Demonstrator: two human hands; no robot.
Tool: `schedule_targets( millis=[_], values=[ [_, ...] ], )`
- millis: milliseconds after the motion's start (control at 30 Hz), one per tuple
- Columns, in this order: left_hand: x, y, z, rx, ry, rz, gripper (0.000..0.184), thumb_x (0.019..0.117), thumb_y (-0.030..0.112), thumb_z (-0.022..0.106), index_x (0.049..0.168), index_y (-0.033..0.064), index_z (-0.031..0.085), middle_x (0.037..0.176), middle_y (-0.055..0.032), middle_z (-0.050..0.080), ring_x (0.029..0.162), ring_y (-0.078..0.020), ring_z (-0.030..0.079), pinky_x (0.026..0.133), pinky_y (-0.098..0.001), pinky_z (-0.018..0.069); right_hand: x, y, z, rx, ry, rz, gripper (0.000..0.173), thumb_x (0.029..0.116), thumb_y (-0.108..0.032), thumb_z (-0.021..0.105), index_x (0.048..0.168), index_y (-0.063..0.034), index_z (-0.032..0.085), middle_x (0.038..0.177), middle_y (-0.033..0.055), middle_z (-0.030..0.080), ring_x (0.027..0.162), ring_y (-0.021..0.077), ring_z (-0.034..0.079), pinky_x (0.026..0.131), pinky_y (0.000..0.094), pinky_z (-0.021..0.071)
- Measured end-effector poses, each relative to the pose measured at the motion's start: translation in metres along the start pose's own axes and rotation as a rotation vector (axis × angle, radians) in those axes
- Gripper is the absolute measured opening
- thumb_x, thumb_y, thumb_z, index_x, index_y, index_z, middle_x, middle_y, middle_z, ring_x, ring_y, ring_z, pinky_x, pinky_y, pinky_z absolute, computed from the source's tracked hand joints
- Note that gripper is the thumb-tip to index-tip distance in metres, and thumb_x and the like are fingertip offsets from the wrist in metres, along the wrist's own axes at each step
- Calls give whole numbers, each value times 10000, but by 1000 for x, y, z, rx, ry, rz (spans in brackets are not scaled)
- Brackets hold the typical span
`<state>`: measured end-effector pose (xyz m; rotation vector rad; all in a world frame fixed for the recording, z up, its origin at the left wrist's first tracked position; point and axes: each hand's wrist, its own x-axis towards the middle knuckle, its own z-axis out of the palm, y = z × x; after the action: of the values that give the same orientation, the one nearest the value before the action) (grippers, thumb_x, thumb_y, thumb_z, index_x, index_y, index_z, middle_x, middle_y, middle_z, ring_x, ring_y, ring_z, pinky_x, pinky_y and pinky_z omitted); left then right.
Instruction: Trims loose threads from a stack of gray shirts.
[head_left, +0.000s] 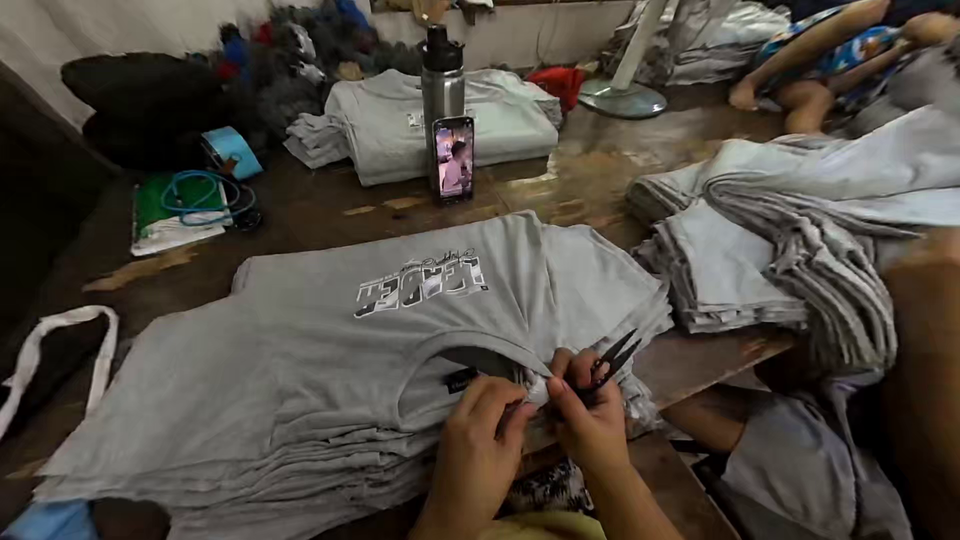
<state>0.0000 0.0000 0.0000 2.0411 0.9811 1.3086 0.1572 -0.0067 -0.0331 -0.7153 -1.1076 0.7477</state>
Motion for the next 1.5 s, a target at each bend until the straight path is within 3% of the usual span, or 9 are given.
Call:
schedule_targets(
  millis=[167, 367, 833, 967, 1067, 1167, 1300, 1433, 1500],
  values=[
    [-8, -1, -1, -186, 40, -21, 46, 899, 32, 703, 922, 17, 739, 919, -59, 728, 860, -39, 698, 790, -168, 589, 8, -22, -30, -567, -304, -76, 192, 1027, -254, 601, 970, -95, 511, 966, 23, 559, 837, 19, 561, 736, 159, 496],
    [-11, -3, -1, -203, 82, -16, 32, 899, 78, 734, 913, 50, 737, 905, -21, 743, 843, -44, 700, 761, -185, 596, 3, -46, -48, -1186, -498, -147, 377, 974, -454, 589, 836, -104, 605, 681, 40, 582, 558, 173, 570, 485, 348, 477],
    [-5, 1, 2, -25, 117, 45, 100, 902, 178, 762, 957, 96, 752, 889, 24, 745, 865, -44, 696, 795, -197, 585, -4, -53, -23, -1366, -450, -121, 381, 981, -429, 475, 748, -139, 559, 529, -17, 449, 421, 154, 478, 375, 333, 358],
    [-6, 13, -41, 110, -359, 41, 122, 923, 270, 711, 903, 169, 775, 832, 31, 742, 816, -122, 706, 749, -349, 581, 1, -55, -25, -1283, -420, -28, 444, 1027, -450, 420, 751, -132, 560, 516, -22, 423, 417, 138, 454, 378, 334, 352],
    [-1, 23, -99, 77, -927, -44, 328, 910, 361, 752, 1177, 170, 765, 885, -34, 773, 799, -244, 746, 720, -543, 594, 11, -62, -26, -1114, -363, 17, 475, 1045, -521, 449, 818, -116, 549, 563, -41, 420, 457, 91, 418, 412, 289, 350],
    [5, 19, -119, 168, -682, 5, 236, 933, 317, 709, 1106, 172, 775, 916, 33, 774, 861, -147, 727, 798, -437, 578, 22, -52, -13, -1018, -282, -26, 460, 1025, -501, 519, 836, -84, 563, 600, -19, 452, 502, 90, 437, 450, 280, 370],
    [25, 1, -102, 423, -223, -129, 297, 887, 330, 718, 1080, 108, 758, 826, 29, 755, 744, -122, 716, 678, -359, 591, 33, -24, 16, -1015, -251, -146, 286, 949, -312, 633, 834, -51, 605, 655, 52, 544, 571, 188, 546, 510, 355, 455],
    [23, -15, -91, 597, -147, -418, 612, 843, 267, 815, 1323, -51, 610, 1082, -265, 674, 889, -428, 670, 760, -613, 544, 30, -27, 17, -1112, -137, -267, 100, 844, -173, 602, 810, -79, 607, 729, 69, 592, 711, 259, 592, 605, 411, 454],
    [11, -11, -102, 600, -185, -477, 506, 853, 139, 742, 1282, -92, 605, 1015, -277, 668, 872, -438, 666, 758, -613, 544, 26, -32, 6, -1130, -112, -320, 121, 867, -218, 566, 823, -108, 594, 798, 72, 609, 789, 269, 602, 663, 419, 475]
  ],
)
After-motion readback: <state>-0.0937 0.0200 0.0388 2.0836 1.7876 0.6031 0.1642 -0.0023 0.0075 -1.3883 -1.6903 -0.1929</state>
